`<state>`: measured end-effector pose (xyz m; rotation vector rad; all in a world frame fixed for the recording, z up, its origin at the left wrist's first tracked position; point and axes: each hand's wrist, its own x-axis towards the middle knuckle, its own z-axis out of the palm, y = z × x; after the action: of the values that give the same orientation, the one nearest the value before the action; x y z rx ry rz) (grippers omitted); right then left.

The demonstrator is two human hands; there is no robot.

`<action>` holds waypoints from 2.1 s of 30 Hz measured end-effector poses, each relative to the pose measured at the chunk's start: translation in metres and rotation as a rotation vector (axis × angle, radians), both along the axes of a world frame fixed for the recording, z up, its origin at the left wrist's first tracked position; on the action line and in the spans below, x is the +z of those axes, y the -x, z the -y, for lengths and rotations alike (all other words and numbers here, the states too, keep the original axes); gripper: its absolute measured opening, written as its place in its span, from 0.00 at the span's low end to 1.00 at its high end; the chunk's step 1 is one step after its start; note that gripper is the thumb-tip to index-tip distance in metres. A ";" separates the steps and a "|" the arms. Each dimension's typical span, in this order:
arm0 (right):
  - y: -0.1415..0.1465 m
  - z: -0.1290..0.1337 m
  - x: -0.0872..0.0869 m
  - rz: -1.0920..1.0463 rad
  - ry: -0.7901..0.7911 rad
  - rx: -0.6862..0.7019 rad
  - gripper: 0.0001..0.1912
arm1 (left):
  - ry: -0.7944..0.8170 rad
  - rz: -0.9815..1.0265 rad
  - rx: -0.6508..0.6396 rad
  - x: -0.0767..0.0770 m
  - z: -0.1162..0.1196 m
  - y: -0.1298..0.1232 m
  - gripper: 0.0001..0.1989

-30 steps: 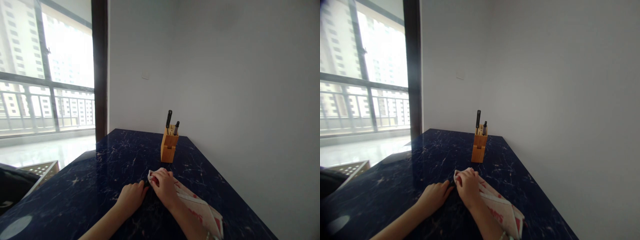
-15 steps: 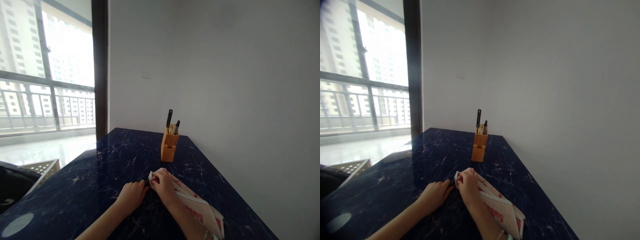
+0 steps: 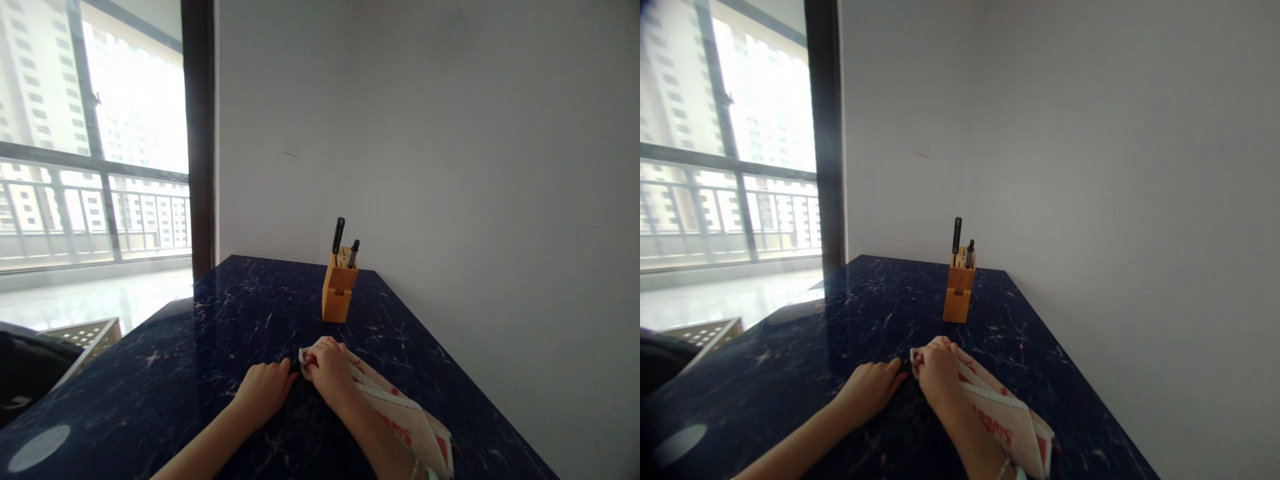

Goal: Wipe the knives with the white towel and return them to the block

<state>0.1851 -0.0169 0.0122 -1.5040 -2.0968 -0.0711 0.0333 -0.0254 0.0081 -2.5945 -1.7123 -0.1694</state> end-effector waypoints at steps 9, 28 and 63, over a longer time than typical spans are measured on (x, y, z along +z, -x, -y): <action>0.001 0.002 0.002 0.027 -0.035 0.044 0.07 | 0.019 -0.004 -0.005 0.001 -0.001 0.000 0.20; -0.002 0.013 0.008 -0.201 -0.208 0.072 0.09 | -0.016 0.240 -0.047 -0.004 -0.008 0.005 0.15; 0.003 0.015 0.007 -0.215 -0.267 0.079 0.09 | -0.065 0.198 -0.092 -0.011 -0.009 0.002 0.16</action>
<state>0.1824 -0.0321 0.0192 -1.2142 -1.8885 -0.1473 0.0316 -0.0163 -0.0030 -2.6889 -1.6122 -0.4915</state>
